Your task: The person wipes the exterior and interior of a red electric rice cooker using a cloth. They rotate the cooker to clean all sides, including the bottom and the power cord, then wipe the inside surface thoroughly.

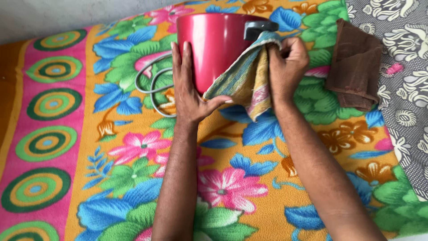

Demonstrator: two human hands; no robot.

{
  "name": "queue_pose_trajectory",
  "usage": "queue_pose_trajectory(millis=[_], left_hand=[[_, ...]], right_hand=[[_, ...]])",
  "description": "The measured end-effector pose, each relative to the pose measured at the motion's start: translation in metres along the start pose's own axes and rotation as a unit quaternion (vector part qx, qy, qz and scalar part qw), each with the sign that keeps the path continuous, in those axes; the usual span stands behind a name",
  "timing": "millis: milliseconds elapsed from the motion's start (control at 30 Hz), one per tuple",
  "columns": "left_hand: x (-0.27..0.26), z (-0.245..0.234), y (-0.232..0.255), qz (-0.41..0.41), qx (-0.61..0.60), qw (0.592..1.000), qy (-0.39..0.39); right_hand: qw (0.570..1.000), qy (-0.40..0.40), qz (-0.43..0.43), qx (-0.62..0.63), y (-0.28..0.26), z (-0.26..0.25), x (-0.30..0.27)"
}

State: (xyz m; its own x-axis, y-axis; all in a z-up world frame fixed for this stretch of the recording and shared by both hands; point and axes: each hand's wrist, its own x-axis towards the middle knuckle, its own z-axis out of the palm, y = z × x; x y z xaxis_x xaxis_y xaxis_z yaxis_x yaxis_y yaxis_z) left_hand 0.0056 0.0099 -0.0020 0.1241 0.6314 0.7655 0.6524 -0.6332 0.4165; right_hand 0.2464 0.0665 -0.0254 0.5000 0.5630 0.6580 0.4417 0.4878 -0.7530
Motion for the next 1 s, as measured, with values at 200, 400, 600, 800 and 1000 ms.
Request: queue_pose_trajectory(millis=[200, 400, 600, 800, 1000], left_hand=[[-0.003, -0.001, 0.005, -0.015, -0.011, 1.000, 0.012], [-0.004, 0.001, 0.012, 0.001, -0.004, 1.000, 0.018], [-0.004, -0.003, 0.005, -0.023, -0.032, 0.999, 0.022], [-0.003, 0.003, 0.005, -0.068, -0.045, 0.996, 0.027], [-0.003, 0.006, 0.018, -0.060, -0.042, 0.997, 0.029]], right_hand=[[0.966, 0.036, 0.108, 0.233, 0.022, 0.015, -0.014], [0.939, 0.040, 0.159, 0.301, -0.004, 0.014, -0.008], [0.979, -0.125, 0.047, 0.156, -0.059, 0.020, -0.056], [0.968, -0.132, -0.196, -0.081, -0.078, 0.019, -0.062], [0.874, -0.318, -0.176, -0.322, -0.102, 0.004, -0.021]])
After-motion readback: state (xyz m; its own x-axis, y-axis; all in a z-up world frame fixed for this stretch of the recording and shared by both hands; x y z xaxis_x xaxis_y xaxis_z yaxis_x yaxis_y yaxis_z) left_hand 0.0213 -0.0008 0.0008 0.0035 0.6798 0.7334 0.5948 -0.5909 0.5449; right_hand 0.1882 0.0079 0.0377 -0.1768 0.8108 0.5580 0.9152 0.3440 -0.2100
